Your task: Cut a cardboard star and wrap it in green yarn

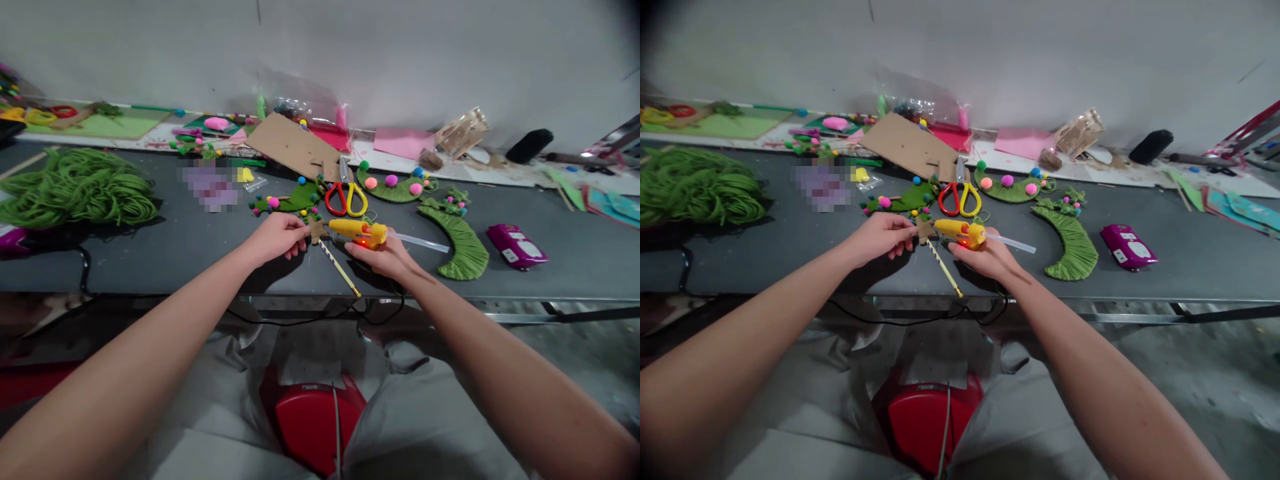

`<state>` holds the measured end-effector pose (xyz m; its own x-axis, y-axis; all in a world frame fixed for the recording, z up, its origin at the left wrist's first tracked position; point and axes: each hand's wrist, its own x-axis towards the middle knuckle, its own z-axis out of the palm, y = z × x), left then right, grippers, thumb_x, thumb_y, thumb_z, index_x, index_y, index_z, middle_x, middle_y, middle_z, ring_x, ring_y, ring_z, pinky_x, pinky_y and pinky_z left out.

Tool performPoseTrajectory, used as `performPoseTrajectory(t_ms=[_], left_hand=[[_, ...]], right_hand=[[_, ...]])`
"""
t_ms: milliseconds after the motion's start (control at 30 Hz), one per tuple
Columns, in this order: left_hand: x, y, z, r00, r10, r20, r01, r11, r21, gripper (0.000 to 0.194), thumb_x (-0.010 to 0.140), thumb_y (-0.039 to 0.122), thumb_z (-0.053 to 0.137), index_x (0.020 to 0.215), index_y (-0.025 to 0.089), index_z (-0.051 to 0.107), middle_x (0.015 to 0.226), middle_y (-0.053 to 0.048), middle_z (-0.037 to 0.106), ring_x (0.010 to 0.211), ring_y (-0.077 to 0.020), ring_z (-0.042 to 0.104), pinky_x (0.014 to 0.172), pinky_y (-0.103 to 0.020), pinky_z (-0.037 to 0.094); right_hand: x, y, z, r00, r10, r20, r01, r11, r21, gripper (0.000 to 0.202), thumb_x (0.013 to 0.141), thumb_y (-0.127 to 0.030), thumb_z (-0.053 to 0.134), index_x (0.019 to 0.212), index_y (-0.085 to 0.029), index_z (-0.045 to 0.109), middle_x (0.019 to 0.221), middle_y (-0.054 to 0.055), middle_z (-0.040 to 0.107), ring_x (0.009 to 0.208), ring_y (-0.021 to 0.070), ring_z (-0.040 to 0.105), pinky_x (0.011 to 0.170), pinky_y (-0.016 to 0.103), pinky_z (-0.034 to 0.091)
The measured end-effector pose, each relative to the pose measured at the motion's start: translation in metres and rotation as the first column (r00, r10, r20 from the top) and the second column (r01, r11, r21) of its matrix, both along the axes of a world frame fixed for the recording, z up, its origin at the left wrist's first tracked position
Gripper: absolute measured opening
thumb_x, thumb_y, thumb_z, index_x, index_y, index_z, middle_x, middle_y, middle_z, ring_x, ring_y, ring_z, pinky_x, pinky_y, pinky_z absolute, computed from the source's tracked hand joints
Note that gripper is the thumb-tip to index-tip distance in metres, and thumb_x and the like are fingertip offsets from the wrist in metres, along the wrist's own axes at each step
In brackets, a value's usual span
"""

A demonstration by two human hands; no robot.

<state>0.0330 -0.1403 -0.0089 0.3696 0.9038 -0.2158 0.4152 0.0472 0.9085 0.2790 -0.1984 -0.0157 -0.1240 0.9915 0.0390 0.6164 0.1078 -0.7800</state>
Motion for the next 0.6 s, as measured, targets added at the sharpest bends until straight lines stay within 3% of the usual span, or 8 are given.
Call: performPoseTrajectory(t_ms=[367, 600], left_hand=[[0.0003, 0.0003, 0.0001, 0.999, -0.015, -0.029, 0.014, 1.000, -0.006, 0.022, 0.097, 0.018, 0.053, 0.077, 0.015, 0.063, 0.066, -0.004, 0.066, 0.045, -0.0084, 0.053, 0.037, -0.018, 0.041], [0.0023, -0.0023, 0.0017, 0.999, -0.018, -0.048, 0.020, 0.999, 0.031, 0.020, 0.096, 0.019, 0.053, 0.079, 0.015, 0.064, 0.068, -0.004, 0.066, 0.045, -0.0079, 0.051, 0.036, -0.017, 0.039]], right_hand=[[-0.0001, -0.0009, -0.0006, 1.000, 0.024, 0.013, -0.024, 0.999, 0.032, 0.030, 0.080, -0.047, 0.066, 0.073, -0.017, 0.064, 0.058, -0.002, 0.053, 0.052, 0.0100, 0.042, 0.050, 0.026, 0.035], [-0.0007, 0.0011, -0.0028, 1.000, 0.008, 0.014, -0.008, 1.000, 0.024, 0.029, 0.080, -0.046, 0.067, 0.076, -0.017, 0.067, 0.060, 0.000, 0.058, 0.054, 0.0118, 0.048, 0.050, 0.025, 0.037]])
